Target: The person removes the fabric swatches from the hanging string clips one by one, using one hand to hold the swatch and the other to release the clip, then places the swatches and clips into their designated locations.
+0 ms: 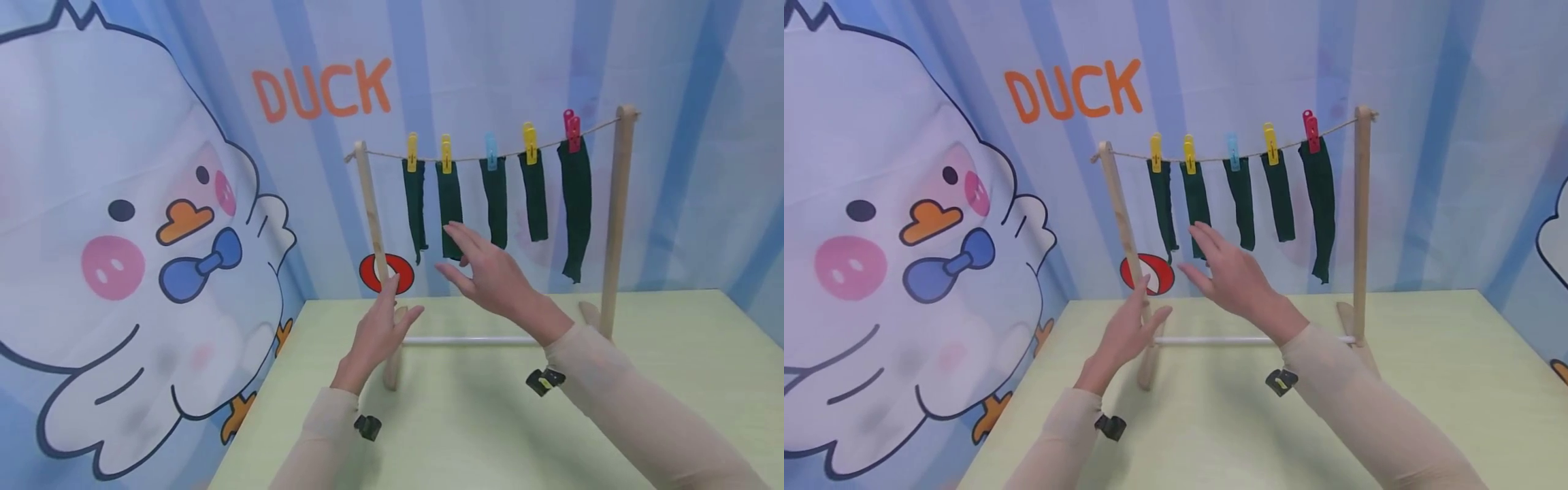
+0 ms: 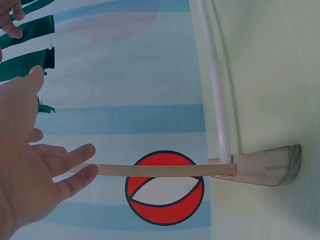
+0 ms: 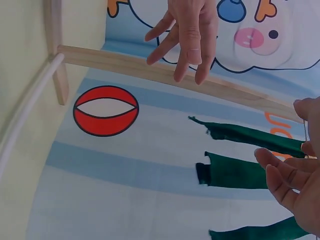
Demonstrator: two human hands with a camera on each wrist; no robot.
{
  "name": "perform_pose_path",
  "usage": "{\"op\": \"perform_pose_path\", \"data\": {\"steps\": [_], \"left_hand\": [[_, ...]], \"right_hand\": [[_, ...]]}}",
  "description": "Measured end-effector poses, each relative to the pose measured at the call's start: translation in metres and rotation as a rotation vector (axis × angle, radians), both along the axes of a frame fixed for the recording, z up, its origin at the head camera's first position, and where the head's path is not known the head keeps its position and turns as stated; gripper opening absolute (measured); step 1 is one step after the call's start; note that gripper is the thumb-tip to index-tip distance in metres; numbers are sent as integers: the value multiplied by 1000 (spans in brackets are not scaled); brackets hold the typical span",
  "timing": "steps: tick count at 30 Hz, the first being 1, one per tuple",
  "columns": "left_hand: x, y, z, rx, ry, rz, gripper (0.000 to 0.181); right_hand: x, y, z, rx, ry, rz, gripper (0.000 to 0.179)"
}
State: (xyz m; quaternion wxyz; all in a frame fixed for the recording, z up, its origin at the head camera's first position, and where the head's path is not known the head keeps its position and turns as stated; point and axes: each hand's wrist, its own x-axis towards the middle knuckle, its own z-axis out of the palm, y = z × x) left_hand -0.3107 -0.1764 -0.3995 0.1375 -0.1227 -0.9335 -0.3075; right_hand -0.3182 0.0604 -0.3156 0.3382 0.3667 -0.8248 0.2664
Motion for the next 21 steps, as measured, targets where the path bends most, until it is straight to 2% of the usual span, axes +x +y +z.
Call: {"op": "perform_pose_path", "data": {"steps": [10,14,18,21], "left_hand": [[-9,6,23,8,73,-55,78],[-14,10,32,25,68,-54,79],[-19,15,40,67,61,-62,81],[-25,18,44,149,54,-79,82]], "right_hand": [[-12,-20,49,-80,100,67,55],[-17,-27,68,-108,142,67,56],[-20,-31,81,-115,130,64,58],[-24,-35,87,-123,98,77,58]]}}
